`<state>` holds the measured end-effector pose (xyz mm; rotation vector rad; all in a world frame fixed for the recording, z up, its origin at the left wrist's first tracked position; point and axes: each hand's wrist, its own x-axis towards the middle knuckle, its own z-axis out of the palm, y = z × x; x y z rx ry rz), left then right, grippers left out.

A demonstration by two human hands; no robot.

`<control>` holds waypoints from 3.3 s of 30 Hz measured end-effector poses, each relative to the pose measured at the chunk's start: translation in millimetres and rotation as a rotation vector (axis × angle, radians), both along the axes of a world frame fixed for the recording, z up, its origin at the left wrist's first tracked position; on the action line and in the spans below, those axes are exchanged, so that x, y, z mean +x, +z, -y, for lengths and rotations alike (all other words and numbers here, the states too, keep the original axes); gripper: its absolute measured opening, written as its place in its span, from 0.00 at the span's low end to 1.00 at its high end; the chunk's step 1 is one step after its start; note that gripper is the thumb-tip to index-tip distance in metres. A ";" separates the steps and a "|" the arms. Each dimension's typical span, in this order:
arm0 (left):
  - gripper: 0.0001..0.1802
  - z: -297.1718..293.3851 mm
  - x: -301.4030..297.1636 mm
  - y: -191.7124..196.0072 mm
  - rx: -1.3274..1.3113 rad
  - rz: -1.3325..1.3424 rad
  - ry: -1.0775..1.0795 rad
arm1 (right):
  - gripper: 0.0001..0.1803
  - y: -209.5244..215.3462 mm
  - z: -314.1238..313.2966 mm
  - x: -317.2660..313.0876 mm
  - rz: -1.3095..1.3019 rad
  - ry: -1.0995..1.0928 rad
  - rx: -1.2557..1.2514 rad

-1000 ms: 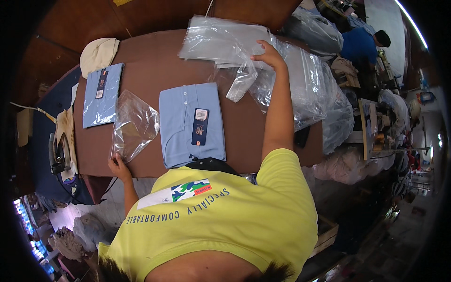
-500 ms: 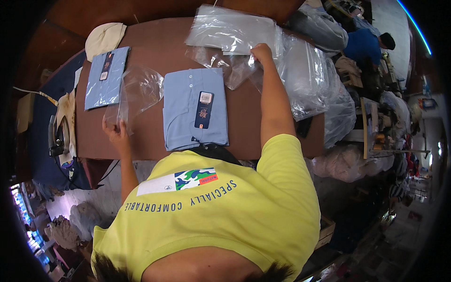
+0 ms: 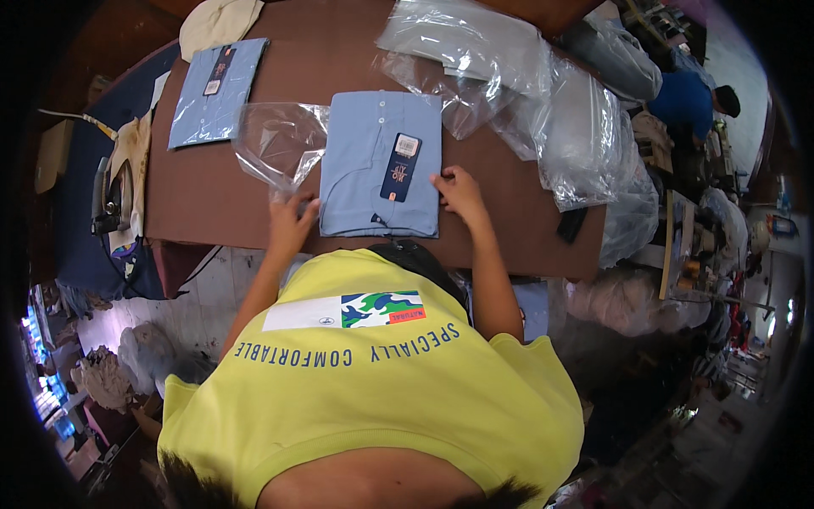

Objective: The person takes a folded blue shirt from a table, places it into a clear plastic bag, and smooths the bag.

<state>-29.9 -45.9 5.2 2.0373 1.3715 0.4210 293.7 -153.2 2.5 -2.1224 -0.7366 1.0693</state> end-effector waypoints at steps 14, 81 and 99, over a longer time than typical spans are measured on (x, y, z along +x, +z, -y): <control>0.20 -16.3 -4.6 -18.5 0.017 0.014 0.002 | 0.22 -26.9 -14.6 -61.9 0.371 0.064 0.110; 0.33 -3.5 -7.9 -24.7 0.463 0.036 -0.492 | 0.06 -3.6 36.6 -146.1 0.607 0.372 0.572; 0.34 -1.0 -7.1 -22.0 0.464 0.011 -0.491 | 0.04 -47.1 198.5 -105.5 0.065 -0.030 0.298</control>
